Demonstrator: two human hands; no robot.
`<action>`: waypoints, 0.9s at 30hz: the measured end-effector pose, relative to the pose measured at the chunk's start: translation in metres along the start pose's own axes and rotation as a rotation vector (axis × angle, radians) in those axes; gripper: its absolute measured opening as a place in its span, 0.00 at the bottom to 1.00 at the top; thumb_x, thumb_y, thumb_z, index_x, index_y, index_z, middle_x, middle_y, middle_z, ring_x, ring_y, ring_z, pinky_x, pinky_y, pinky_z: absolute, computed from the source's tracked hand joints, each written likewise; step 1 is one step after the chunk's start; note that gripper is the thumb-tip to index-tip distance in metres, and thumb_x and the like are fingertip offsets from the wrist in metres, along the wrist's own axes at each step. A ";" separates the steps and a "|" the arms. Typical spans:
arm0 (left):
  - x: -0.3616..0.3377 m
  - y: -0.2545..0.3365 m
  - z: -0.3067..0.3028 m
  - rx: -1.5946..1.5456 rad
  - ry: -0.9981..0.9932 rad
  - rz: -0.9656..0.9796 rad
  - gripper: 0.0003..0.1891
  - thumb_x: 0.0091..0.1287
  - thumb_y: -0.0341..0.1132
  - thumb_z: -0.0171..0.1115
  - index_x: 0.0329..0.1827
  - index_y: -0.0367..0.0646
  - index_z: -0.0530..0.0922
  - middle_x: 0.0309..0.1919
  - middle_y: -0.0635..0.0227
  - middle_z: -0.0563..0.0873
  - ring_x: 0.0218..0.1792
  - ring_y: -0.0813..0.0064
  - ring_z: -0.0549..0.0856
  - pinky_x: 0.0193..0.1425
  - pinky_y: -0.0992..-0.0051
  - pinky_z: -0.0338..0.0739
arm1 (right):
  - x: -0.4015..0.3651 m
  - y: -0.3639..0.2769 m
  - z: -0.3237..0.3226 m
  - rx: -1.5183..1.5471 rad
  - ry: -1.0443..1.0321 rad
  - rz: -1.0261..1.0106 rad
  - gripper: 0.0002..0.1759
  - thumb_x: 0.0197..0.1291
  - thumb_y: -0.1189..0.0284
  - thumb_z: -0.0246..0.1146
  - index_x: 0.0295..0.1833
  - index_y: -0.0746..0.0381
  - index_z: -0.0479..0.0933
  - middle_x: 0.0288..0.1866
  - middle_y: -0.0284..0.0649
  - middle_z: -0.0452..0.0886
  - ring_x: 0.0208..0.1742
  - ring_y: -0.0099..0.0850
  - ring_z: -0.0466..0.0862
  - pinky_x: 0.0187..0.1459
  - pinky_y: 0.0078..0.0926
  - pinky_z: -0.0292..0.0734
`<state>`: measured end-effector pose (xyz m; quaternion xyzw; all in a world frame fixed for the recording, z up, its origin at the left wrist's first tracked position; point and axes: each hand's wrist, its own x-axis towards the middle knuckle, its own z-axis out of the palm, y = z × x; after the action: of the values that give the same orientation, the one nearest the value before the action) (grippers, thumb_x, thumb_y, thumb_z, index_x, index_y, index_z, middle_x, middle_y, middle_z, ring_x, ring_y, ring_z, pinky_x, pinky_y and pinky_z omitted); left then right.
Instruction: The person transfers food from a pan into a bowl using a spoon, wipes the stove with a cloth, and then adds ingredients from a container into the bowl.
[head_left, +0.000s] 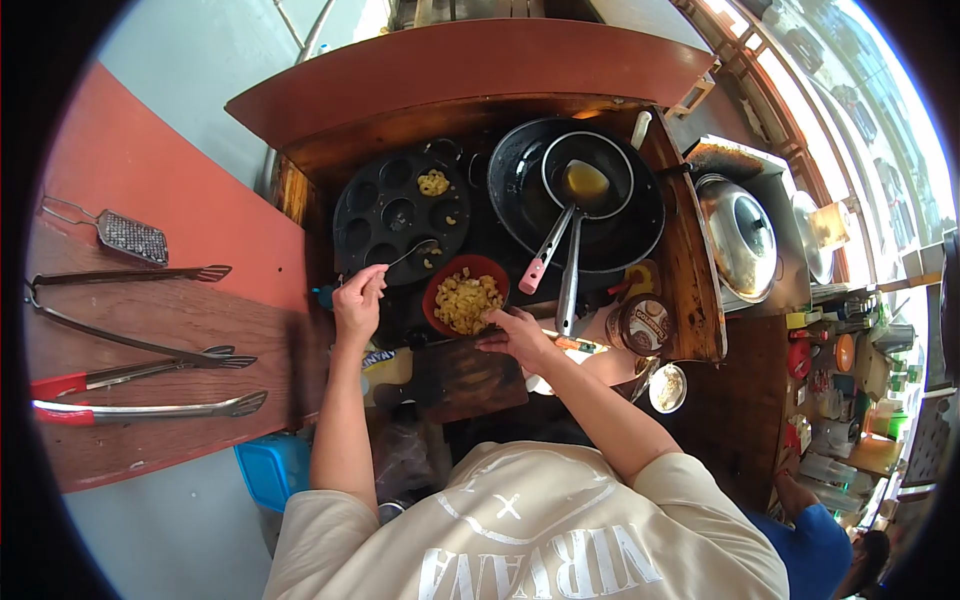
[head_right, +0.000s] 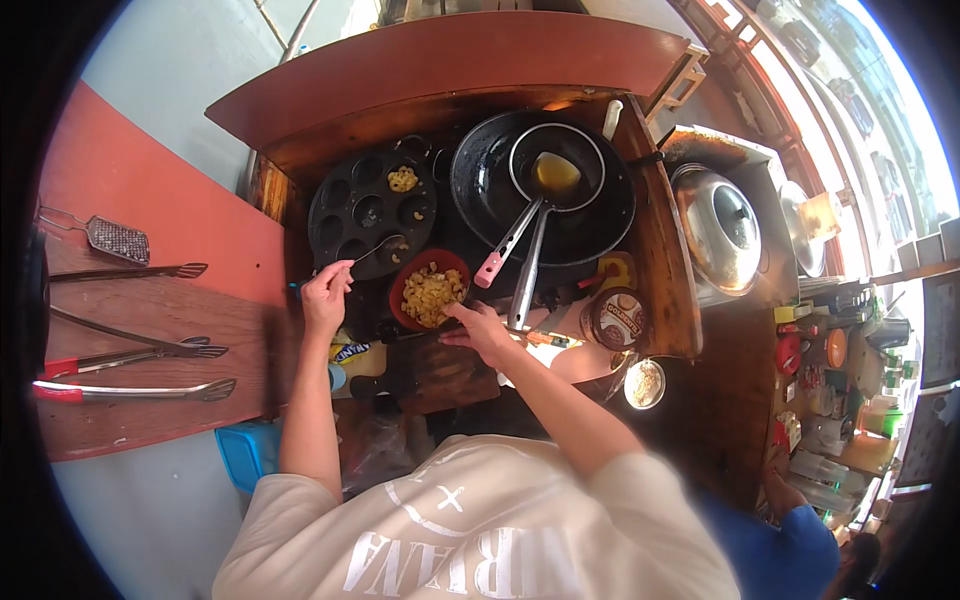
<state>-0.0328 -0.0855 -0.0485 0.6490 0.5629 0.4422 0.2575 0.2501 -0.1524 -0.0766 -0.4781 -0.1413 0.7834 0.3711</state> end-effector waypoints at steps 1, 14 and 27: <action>0.000 -0.003 -0.004 -0.002 -0.002 -0.001 0.08 0.74 0.30 0.61 0.48 0.37 0.86 0.26 0.67 0.86 0.25 0.81 0.82 0.31 0.79 0.76 | -0.001 -0.001 0.001 -0.008 0.004 -0.005 0.30 0.65 0.67 0.65 0.66 0.69 0.64 0.56 0.50 0.77 0.47 0.42 0.85 0.53 0.39 0.86; -0.008 0.037 -0.024 -0.155 -0.165 -0.036 0.09 0.75 0.31 0.61 0.49 0.36 0.86 0.26 0.69 0.85 0.25 0.84 0.79 0.30 0.81 0.74 | 0.001 -0.001 0.000 0.007 -0.028 -0.004 0.30 0.66 0.66 0.64 0.66 0.69 0.63 0.56 0.51 0.77 0.48 0.42 0.85 0.53 0.40 0.86; 0.135 0.000 0.056 0.418 -0.040 0.596 0.10 0.67 0.26 0.62 0.49 0.40 0.84 0.37 0.57 0.89 0.42 0.55 0.87 0.47 0.60 0.81 | -0.018 0.006 -0.008 -0.016 0.007 0.010 0.30 0.64 0.66 0.66 0.67 0.68 0.66 0.56 0.44 0.76 0.43 0.35 0.85 0.51 0.35 0.86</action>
<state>0.0122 0.0535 -0.0369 0.8318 0.4220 0.3605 -0.0100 0.2591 -0.1705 -0.0721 -0.4845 -0.1438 0.7823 0.3640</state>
